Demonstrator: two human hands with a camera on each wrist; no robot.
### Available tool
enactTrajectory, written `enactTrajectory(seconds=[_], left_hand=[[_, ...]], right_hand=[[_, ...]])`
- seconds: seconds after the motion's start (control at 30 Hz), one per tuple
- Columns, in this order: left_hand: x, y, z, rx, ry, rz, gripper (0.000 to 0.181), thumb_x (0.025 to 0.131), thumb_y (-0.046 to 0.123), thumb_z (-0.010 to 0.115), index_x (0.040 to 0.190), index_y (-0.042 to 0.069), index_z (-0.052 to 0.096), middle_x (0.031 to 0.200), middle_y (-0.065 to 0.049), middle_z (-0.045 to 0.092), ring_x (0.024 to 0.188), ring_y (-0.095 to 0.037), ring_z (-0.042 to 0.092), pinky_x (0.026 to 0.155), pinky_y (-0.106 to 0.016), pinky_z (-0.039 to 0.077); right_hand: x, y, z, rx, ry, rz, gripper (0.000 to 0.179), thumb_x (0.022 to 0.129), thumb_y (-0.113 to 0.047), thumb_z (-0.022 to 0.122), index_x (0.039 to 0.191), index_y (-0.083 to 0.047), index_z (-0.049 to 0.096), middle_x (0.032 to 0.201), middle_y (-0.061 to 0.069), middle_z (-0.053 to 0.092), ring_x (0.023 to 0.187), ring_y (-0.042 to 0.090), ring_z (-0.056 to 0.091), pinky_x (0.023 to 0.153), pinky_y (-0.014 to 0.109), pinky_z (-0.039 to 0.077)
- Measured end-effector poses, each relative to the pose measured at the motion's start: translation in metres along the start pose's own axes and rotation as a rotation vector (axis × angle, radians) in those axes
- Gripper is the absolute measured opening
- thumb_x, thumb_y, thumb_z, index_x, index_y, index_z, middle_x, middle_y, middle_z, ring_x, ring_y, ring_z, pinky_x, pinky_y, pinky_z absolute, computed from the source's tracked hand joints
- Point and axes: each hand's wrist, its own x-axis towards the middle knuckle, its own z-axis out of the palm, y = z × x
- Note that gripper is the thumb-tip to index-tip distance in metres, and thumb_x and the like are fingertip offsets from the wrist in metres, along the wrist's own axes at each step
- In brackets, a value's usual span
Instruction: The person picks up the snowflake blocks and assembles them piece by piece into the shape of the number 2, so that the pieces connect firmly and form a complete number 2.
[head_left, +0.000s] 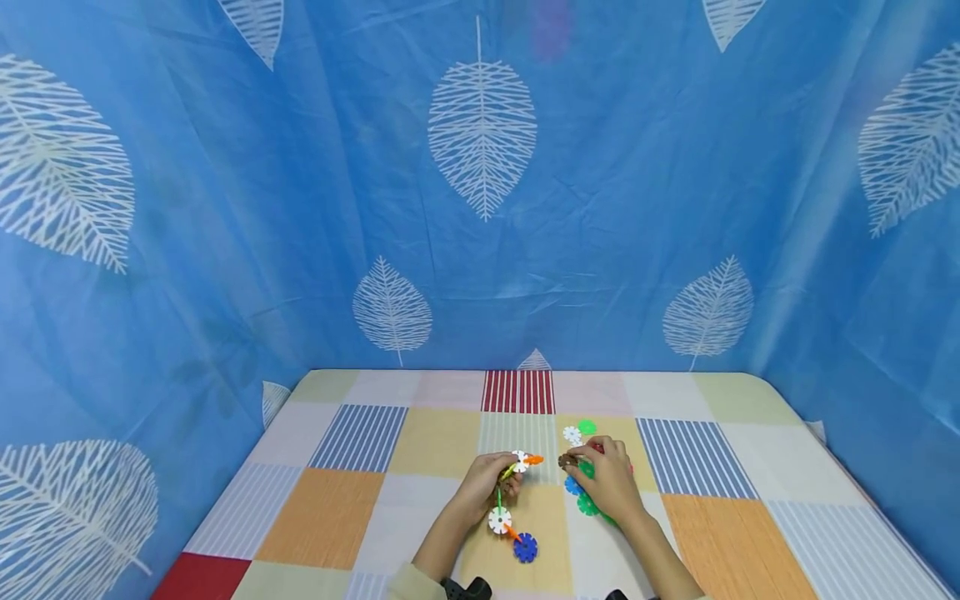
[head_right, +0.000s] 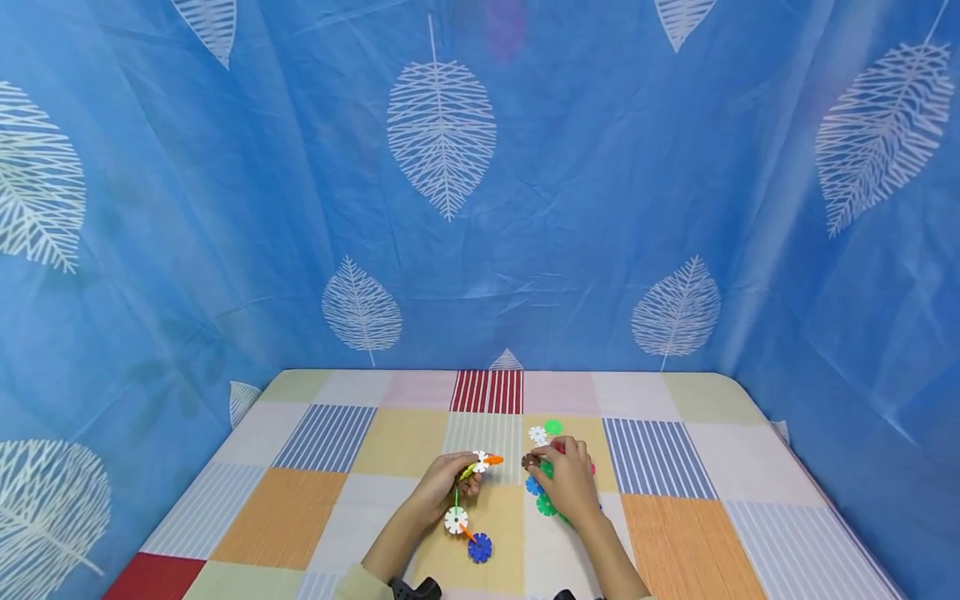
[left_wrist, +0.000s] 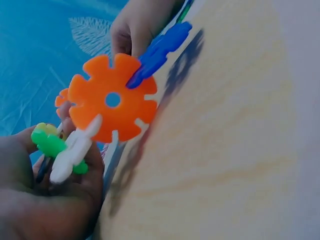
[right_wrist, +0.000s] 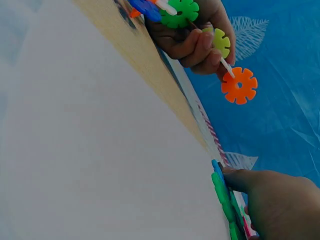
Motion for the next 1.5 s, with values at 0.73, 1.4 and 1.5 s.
enactTrajectory(seconds=[0.73, 1.4, 1.5], left_hand=[[0.003, -0.006, 0.004, 0.048, 0.024, 0.112, 0.028, 0.094, 0.012, 0.050, 0.104, -0.013, 0.059, 0.088, -0.025, 0.066, 0.069, -0.021, 0.068, 0.060, -0.027, 0.054], [0.000, -0.006, 0.002, 0.050, 0.062, 0.144, 0.028, 0.093, 0.011, 0.052, 0.102, -0.015, 0.060, 0.087, -0.024, 0.066, 0.066, -0.014, 0.066, 0.062, -0.024, 0.054], [-0.001, -0.007, 0.004, 0.066, 0.066, 0.154, 0.029, 0.093, 0.010, 0.052, 0.102, -0.016, 0.059, 0.084, -0.024, 0.066, 0.065, -0.013, 0.065, 0.063, -0.025, 0.054]], right_hand=[[0.008, -0.033, -0.001, 1.034, -0.104, 0.418, 0.024, 0.085, -0.001, 0.063, 0.104, 0.012, 0.055, 0.079, 0.019, 0.066, 0.063, 0.021, 0.065, 0.061, 0.036, 0.055], [0.003, -0.053, 0.006, 1.140, -0.044, 0.509, 0.018, 0.084, 0.010, 0.057, 0.097, 0.015, 0.045, 0.082, 0.029, 0.064, 0.064, 0.029, 0.066, 0.063, 0.038, 0.055], [0.001, -0.055, 0.006, 1.133, -0.031, 0.540, 0.018, 0.084, 0.012, 0.057, 0.098, 0.015, 0.045, 0.082, 0.030, 0.063, 0.064, 0.030, 0.066, 0.062, 0.038, 0.055]])
